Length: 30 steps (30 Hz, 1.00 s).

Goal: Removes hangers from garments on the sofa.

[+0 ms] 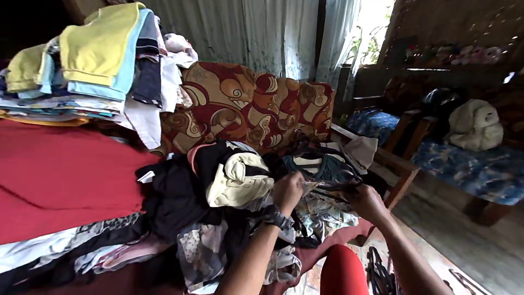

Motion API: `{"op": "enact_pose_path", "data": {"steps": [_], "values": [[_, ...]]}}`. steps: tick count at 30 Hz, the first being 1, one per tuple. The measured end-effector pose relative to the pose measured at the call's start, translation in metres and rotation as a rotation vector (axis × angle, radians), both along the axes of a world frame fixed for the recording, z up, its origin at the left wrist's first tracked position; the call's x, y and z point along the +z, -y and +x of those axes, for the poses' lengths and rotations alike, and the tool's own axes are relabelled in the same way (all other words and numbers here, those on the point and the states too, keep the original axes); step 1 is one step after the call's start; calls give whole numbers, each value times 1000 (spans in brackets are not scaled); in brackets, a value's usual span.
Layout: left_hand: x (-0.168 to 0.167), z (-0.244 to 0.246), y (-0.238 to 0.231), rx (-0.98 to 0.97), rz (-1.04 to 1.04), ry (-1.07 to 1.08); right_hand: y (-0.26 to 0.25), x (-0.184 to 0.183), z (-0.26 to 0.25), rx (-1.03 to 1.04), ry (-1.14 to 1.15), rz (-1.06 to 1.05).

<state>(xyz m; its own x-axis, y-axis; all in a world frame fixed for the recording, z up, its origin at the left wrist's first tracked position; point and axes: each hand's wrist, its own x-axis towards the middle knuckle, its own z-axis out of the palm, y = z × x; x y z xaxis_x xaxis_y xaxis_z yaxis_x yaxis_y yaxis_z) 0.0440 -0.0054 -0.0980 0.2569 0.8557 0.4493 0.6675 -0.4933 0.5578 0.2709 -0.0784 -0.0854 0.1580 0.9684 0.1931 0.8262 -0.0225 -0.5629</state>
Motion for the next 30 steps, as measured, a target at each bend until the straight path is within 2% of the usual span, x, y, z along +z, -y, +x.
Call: {"op": "enact_pose_path", "data": {"steps": [2, 4, 8, 12, 14, 16, 18, 20, 22, 25, 28, 30], "values": [[12, -19, -7, 52, -187, -11, 4, -14, 12, -43, -63, 68], [13, -32, -10, 40, -193, -6, 6, -26, 20, -87, -141, 175], [-9, -14, 1, -80, 136, 11, 8, -38, 11, -73, -218, 292], [-28, 12, 8, -47, 380, -56, 14, -38, 0, -50, -136, 375], [-35, 14, 2, -17, 515, -51, 20, -35, -4, -41, -100, 362], [-37, 13, -2, -11, 549, -27, 25, -31, -5, -36, -83, 287], [-36, 10, -4, -7, 439, 28, 26, -33, -3, -38, -66, 262], [-26, 1, -5, 6, 134, 129, 26, -36, 3, -49, -97, 327], [-21, -14, -12, -17, -151, 262, 24, -42, 12, -47, -168, 496], [-29, -26, -10, -197, -325, 368, 24, -41, 9, -82, -502, 512], [-34, -17, 6, -330, -408, 181, 19, -43, 0, -77, -674, 490], [-29, -7, 13, -255, -393, 8, 18, -45, -4, -48, -720, 496]]}}
